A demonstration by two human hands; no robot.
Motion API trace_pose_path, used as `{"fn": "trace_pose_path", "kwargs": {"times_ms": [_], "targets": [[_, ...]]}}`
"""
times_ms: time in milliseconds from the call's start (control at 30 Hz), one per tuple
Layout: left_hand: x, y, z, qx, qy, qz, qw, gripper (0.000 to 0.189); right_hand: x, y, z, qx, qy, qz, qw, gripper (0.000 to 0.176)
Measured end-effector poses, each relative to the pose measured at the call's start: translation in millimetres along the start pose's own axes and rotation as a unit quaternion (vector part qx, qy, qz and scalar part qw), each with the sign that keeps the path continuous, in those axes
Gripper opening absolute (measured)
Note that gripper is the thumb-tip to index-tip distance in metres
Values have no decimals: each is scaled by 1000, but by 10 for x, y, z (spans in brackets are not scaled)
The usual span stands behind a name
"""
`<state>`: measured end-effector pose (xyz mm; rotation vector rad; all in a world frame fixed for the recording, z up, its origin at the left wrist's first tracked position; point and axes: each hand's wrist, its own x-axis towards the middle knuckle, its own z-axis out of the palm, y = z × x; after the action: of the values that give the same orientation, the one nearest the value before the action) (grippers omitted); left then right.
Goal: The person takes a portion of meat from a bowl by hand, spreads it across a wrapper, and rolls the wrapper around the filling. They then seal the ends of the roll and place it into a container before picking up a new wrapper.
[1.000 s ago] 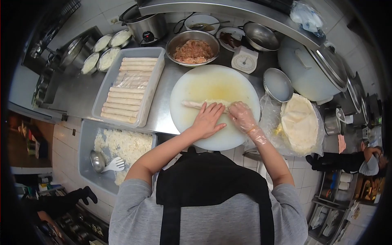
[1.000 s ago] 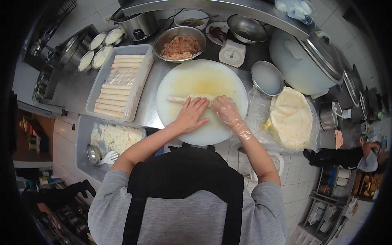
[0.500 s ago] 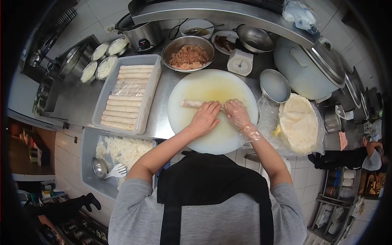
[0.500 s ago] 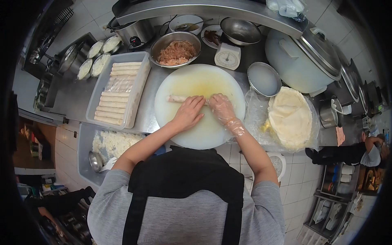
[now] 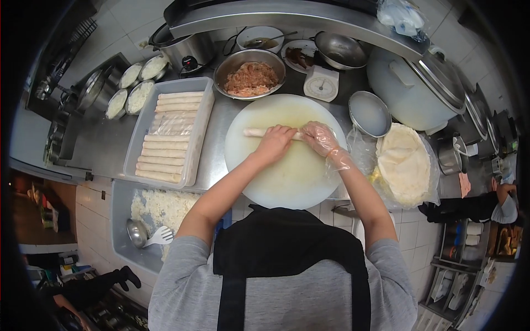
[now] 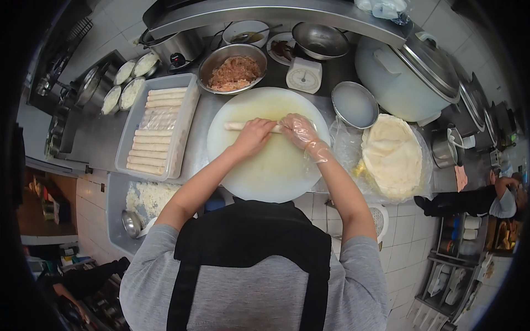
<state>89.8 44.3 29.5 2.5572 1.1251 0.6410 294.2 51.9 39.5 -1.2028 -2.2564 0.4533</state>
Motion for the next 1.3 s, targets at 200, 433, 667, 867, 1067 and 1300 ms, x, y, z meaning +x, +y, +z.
{"fn": "trace_pose_path", "kwargs": {"times_ms": [200, 433, 667, 867, 1067, 1300], "targets": [[-277, 225, -173, 5, -45, -2, 999, 34, -299, -219, 43, 11, -48, -18, 999, 11], [-788, 685, 20, 43, -50, 15, 998, 72, -546, -217, 7, 162, 32, 73, 984, 24], [-190, 267, 181, 117, -62, 4, 991, 79, -823, -205, -635, 201, 151, 248, 936, 33], [496, 194, 241, 152, -21, -8, 988, 74, -1141, -363, -636, 148, 163, 272, 937, 30], [785, 358, 418, 63, -65, 28, 995, 44, -1271, -423, -614, 143, 195, 238, 941, 27], [806, 634, -507, -263, -62, 11, 963, 33, -1112, -715, -729, 48, 229, 137, 963, 35]]}}
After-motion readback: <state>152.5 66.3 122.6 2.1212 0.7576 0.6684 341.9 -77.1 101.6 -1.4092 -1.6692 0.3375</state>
